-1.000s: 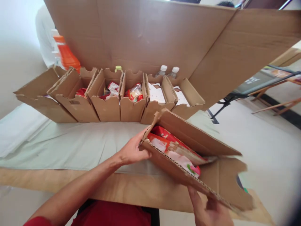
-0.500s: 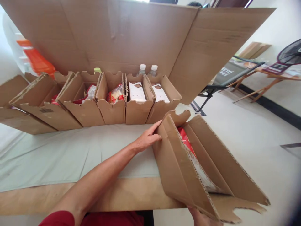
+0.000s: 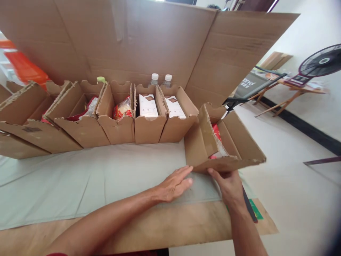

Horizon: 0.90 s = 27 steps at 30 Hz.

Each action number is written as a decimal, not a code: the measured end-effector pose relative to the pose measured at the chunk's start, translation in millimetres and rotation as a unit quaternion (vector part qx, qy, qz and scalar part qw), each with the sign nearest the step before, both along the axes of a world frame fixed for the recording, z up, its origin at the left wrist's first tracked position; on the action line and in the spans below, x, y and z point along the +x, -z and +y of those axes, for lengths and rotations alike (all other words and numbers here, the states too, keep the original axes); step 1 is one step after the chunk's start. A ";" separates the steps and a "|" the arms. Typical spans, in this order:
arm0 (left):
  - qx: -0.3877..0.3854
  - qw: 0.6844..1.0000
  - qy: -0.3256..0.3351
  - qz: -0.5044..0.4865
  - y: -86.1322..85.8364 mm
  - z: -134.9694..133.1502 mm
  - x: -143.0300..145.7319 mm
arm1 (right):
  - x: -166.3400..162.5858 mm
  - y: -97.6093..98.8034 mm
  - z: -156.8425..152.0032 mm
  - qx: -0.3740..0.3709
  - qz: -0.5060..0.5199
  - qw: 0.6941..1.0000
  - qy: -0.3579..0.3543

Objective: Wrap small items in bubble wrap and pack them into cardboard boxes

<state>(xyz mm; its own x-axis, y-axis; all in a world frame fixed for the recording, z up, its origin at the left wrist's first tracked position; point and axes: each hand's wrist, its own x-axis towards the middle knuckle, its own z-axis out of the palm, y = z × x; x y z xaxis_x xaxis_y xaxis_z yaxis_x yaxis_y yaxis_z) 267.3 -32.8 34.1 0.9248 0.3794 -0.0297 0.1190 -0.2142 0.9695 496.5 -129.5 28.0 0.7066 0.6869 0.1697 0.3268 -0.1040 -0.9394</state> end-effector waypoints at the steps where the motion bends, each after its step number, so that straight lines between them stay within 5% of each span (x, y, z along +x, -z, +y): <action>1: 0.017 1.000 0.004 -0.006 2.4 -3.1 -6.8 | 13.4 -2.3 10.9 -0.008 -0.012 1.000 -0.025; 8: 0.136 0.988 -0.012 -0.066 14.9 -25.8 -22.5 | 78.1 -17.3 75.3 -0.051 -0.033 0.992 -0.109; 17: 0.181 0.980 -0.018 -0.086 18.2 -25.1 -18.1 | 72.2 -16.5 101.1 -0.047 -0.054 0.995 -0.066; 23: 0.200 0.975 -0.007 -0.102 22.3 -24.0 -14.0 | 19.7 -45.4 71.4 0.021 -0.126 0.986 0.109; 25: 0.204 0.973 0.001 -0.107 22.5 -22.0 -13.0 | -13.6 -68.5 66.8 0.056 -0.184 0.977 0.097; 27: 0.206 0.972 -0.004 -0.112 22.7 -20.9 -12.3 | -45.9 -94.0 78.3 0.044 -0.252 0.967 -0.013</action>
